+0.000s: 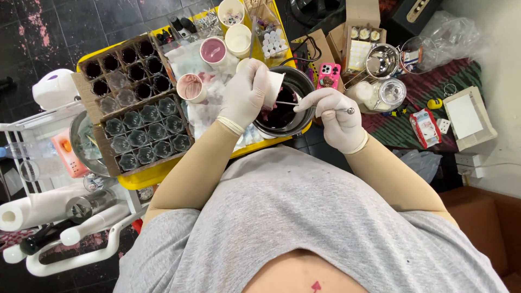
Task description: Mixing melted wax with coloring in a small cup using a metal stir tool.
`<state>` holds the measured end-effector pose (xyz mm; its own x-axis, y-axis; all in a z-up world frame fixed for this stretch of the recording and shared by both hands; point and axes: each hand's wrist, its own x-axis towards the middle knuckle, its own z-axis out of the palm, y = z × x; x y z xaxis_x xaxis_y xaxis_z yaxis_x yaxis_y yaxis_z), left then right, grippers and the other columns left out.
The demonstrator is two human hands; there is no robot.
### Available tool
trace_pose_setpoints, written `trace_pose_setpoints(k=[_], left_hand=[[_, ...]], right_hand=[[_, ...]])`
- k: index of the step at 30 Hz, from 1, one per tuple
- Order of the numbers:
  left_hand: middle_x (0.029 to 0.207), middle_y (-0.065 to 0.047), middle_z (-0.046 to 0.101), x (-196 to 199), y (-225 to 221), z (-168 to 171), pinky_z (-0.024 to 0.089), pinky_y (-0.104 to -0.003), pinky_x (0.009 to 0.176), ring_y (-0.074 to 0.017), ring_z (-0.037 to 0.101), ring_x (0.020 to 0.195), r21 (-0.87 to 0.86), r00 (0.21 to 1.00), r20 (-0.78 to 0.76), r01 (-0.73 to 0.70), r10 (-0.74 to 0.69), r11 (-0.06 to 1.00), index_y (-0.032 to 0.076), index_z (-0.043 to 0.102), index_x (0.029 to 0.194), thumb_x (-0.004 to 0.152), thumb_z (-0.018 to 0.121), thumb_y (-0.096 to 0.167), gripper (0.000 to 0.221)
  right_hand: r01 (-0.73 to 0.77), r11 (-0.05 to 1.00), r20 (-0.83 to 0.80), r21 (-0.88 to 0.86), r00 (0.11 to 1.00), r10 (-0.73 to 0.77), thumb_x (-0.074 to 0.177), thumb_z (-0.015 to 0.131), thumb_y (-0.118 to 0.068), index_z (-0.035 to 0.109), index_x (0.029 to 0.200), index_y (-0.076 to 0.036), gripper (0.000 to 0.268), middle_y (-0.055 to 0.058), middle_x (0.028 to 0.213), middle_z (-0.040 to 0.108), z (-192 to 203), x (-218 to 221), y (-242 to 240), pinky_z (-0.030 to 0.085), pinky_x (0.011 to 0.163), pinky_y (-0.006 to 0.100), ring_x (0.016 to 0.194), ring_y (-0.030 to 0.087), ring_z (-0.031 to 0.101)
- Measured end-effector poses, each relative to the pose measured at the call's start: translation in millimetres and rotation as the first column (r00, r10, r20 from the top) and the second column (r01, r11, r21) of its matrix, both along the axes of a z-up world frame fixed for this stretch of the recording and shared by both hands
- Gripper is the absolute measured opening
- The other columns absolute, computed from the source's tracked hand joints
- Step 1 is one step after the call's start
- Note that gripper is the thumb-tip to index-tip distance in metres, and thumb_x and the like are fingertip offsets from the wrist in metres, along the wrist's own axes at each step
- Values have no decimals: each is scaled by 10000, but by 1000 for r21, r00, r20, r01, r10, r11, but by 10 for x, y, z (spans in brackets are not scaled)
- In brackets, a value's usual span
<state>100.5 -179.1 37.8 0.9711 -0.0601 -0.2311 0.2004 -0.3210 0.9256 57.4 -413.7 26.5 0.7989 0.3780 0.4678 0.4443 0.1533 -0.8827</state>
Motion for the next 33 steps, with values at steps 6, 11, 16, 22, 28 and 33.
trace_pose_setpoints(k=[6,11,16,22,28,33], left_hand=[[1084,-177,695,-36,-21,-101,526,-408,894,-350,681,997,199,974,219,16,-61,980,83,645,1155,1051,476,351,334],[1086,-183,674,-57,-14,-158,511,-445,903,-377,656,1008,299,950,292,15,-106,954,93,640,1162,1058,486,331,302],[1065,-185,663,-77,2,-125,499,-467,888,-395,640,993,370,934,322,28,-156,929,95,644,1144,1041,518,304,265],[1111,-152,671,-96,31,-102,513,-444,907,-371,647,1022,311,910,393,7,-135,951,92,638,1160,1050,538,272,234],[1175,-153,650,-114,102,-93,511,-410,945,-358,643,1072,260,888,437,28,-143,965,70,617,1178,1061,532,254,234],[1155,-142,657,-126,115,-128,504,-394,975,-332,647,1084,213,921,387,-39,-47,976,90,617,1218,1087,504,275,253]], right_hand=[[-41,999,-25,-28,999,40,1146,443,-229,540,1015,-77,223,172,1184,694,-178,8,-126,532,904,294,1006,206,653],[-57,991,109,-118,992,70,1152,437,-174,514,1027,-81,174,157,1177,694,-111,64,-129,559,977,336,1063,241,696],[-49,992,112,-119,992,62,1149,437,-155,515,1033,-73,161,157,1188,688,-175,41,-158,551,976,338,1060,235,688],[-13,1000,0,14,1000,13,1165,465,-248,517,1033,-82,219,182,1177,660,-265,-36,-177,541,971,326,1085,252,672],[155,925,-222,347,972,-80,1177,457,-248,518,1129,-70,194,163,1077,663,-337,-65,-150,571,956,337,961,224,692],[105,992,-300,72,951,-79,1148,481,-44,573,1128,-30,94,148,1160,684,-200,-105,-112,563,1002,323,1031,201,680]])
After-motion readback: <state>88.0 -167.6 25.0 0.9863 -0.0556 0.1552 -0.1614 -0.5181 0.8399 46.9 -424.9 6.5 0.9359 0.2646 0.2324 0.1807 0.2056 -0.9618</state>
